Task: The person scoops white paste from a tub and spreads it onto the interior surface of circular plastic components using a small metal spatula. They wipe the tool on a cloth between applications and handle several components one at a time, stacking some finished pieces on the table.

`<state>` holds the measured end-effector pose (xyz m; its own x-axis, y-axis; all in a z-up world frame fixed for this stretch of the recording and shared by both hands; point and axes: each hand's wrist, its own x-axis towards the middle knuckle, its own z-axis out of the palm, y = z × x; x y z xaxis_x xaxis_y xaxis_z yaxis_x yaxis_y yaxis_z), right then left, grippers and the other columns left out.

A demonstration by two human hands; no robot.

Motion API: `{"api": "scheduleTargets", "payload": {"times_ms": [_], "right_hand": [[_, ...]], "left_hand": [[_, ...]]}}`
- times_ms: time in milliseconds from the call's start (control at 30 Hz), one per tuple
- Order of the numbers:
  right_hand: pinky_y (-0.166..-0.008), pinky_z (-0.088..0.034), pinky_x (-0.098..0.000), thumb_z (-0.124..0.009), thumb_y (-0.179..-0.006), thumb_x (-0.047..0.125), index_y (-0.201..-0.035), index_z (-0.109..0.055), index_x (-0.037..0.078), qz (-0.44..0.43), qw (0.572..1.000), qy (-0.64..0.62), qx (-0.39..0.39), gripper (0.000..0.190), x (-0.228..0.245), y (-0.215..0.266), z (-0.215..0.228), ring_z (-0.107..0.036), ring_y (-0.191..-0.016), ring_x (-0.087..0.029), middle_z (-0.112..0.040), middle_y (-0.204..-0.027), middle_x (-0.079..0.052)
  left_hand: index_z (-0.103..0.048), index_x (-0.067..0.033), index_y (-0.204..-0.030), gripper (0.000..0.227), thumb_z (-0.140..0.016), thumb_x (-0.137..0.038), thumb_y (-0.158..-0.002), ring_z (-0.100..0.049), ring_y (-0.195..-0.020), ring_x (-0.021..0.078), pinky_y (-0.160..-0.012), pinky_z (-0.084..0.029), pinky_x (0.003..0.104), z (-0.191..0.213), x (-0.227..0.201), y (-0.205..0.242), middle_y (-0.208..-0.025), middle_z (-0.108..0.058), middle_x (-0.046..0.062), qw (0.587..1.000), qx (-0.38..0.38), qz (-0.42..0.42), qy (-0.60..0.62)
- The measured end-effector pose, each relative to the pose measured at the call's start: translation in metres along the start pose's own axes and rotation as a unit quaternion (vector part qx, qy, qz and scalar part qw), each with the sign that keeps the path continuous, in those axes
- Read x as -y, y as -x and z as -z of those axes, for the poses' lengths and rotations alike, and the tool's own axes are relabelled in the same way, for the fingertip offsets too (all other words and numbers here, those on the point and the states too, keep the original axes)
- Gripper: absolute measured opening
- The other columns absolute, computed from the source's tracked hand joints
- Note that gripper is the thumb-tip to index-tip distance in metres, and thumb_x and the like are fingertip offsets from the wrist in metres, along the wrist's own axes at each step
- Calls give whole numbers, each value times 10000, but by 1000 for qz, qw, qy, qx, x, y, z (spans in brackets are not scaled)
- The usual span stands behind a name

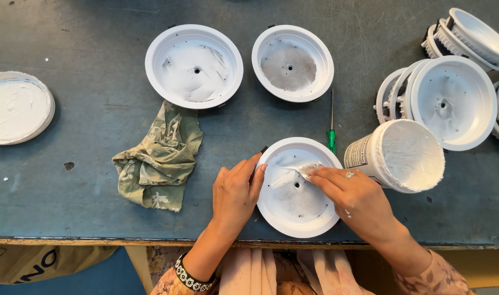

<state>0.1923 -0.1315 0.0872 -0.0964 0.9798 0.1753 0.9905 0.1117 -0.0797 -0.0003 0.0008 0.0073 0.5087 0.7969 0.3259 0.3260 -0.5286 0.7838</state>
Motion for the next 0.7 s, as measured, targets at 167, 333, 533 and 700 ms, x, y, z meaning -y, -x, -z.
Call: {"api": "scheduleTargets", "payload": {"times_ms": [167, 333, 533, 700], "right_hand": [[-877, -554, -391, -630, -734, -78, -1126, -726, 51, -24, 999, 23, -19, 424, 11, 27, -4, -734, -998, -256, -758, -1116, -89], [-876, -544, -399, -636, -714, -58, -1131, -705, -1, -12, 1000, 19, -10, 426, 38, 46, -3, -734, -985, -275, -757, -1121, -136], [-828, -548, -392, -635, -706, -65, -1118, -727, 52, -14, 1000, -5, -9, 438, 32, 36, 14, -721, -938, -256, -770, -1054, -84], [-868, -523, -390, -687, -784, -16, -1117, -735, 97, 46, 998, 16, -36, 354, 3, -22, 6, -698, -944, -228, -767, -1078, -32]], "left_hand": [[-742, -79, -1154, 237, -654, -224, -989, -516, -512, 181, -617, -367, 331, 0, 0, -1, -724, -678, 30, 1000, -3, 9, 4], [-744, -72, -1146, 228, -654, -211, -988, -530, -530, 179, -623, -374, 329, -2, 1, 1, -757, -697, 37, 1000, -14, -4, 2], [-736, -60, -1150, 237, -657, -212, -986, -539, -531, 185, -628, -378, 335, -3, 3, 2, -794, -711, 51, 1000, -13, -10, 1], [-734, -62, -1149, 236, -655, -215, -988, -562, -562, 189, -640, -388, 338, -4, 5, 4, -802, -713, 49, 1000, -21, -16, 6]]}}
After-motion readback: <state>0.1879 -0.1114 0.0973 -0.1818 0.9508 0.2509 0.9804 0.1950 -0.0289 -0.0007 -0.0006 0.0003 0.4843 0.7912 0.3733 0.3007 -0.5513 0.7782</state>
